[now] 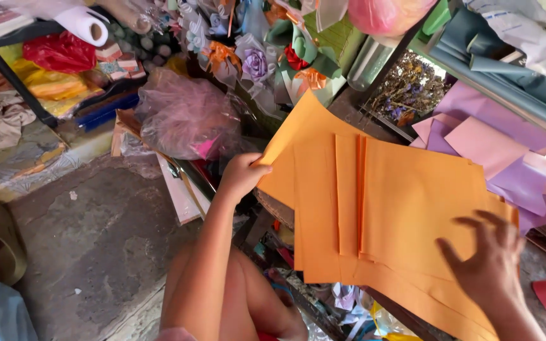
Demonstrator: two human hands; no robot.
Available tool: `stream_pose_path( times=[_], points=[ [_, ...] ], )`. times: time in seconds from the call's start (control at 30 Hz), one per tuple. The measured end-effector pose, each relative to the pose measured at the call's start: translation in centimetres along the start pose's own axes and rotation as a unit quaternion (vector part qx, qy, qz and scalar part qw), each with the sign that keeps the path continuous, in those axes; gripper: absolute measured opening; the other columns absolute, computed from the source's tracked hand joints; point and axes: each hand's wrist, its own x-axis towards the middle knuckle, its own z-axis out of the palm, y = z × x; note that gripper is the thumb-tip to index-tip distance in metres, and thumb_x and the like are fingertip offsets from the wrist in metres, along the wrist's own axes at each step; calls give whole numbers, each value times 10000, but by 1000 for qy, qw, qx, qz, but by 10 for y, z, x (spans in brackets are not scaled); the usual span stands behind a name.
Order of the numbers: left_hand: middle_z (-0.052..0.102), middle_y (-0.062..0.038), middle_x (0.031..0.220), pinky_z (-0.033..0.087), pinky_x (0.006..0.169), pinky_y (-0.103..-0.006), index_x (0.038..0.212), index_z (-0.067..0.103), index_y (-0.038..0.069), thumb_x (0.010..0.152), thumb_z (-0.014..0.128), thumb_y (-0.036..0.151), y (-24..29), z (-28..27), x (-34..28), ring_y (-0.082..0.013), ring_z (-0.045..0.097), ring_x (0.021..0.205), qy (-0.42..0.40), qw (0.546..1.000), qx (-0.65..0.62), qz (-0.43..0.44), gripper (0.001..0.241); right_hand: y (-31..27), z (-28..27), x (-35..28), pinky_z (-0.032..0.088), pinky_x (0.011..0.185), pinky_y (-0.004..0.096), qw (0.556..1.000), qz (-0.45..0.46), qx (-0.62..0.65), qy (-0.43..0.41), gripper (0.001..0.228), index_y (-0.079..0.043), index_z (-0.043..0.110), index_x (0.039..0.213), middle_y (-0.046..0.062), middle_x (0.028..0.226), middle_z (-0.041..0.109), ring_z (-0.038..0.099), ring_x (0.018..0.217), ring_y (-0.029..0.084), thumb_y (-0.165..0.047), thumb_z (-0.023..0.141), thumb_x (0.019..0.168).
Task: The person folds a large orange sheet of paper in half and uses scissors to cut it into smaller pieces. They then unfold the cut sheets and sort them into separate stacks on their lap.
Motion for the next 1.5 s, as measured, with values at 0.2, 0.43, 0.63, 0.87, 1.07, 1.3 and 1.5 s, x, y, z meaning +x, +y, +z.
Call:
stream_pose_path(
  times=[0.2, 0.43, 0.63, 0.87, 1.07, 1.3, 1.5],
  points=[
    [770, -79, 853, 538, 635, -289, 962, 787, 46, 740, 778, 128, -58, -10, 19, -164, 700, 738, 104, 934, -334, -73, 237, -80, 1, 20, 469, 1059, 541, 969, -95, 114, -199, 415, -186, 697, 1155, 95, 1358, 585, 534, 1314, 321, -400, 773, 808],
    [719, -39, 996, 492, 696, -284, 1324, 660, 62, 895, 519, 683, -84, 10, 2, -185, 678, 925, -72, 688, -721, 42, 767, -112, 2, 21, 398, 1096, 503, 917, -38, 157, -366, 631, -244, 508, 1415, 68, 1483, 460, 495, 1347, 320, -560, 671, 893],
    [697, -110, 1343, 522, 1063, -345, 1342, 571, 56, 718, 843, 238, -39, 51, -59, -222, 662, 1261, 112, 929, -353, 30, 705, -124, 9, 7, 350, 1106, 559, 925, -25, 108, -362, 1125, -206, 373, 1520, 78, 1556, 354, 392, 1413, 332, -736, 868, 660],
    [774, -113, 1143, 584, 951, -328, 1123, 740, 10, 869, 789, 205, -85, 56, -36, -197, 733, 1084, 220, 920, -299, 127, 324, -131, 17, -9, 308, 1097, 604, 948, -168, 20, -271, 906, -244, 404, 1541, 167, 1665, 265, 276, 1496, 422, -558, 765, 772],
    [756, -73, 1176, 575, 966, -256, 1218, 731, 67, 886, 729, 50, -90, 4, -59, -144, 700, 1060, 265, 881, -361, 153, 332, -114, 17, -7, 298, 1138, 533, 952, -81, 155, -250, 449, -242, 614, 1359, 83, 1552, 460, 401, 1442, 338, -337, 595, 920],
    [752, -69, 1167, 564, 896, -242, 1174, 737, 60, 833, 821, 199, -171, -75, -96, -101, 692, 1044, 355, 886, -297, -25, 378, -103, 20, -10, 160, 1166, 662, 939, -70, 137, -307, 926, -252, 440, 1497, 126, 1653, 248, 84, 1566, 442, -754, 687, 759],
    [726, -51, 1248, 521, 931, -268, 1197, 716, 60, 863, 779, 257, -158, -119, -166, -136, 664, 1143, 341, 908, -234, -69, 393, -150, -47, 1, 399, 1116, 607, 967, -112, 209, -90, 523, -110, 601, 1291, 190, 1485, 476, 394, 1447, 434, -332, 760, 844]
  ],
)
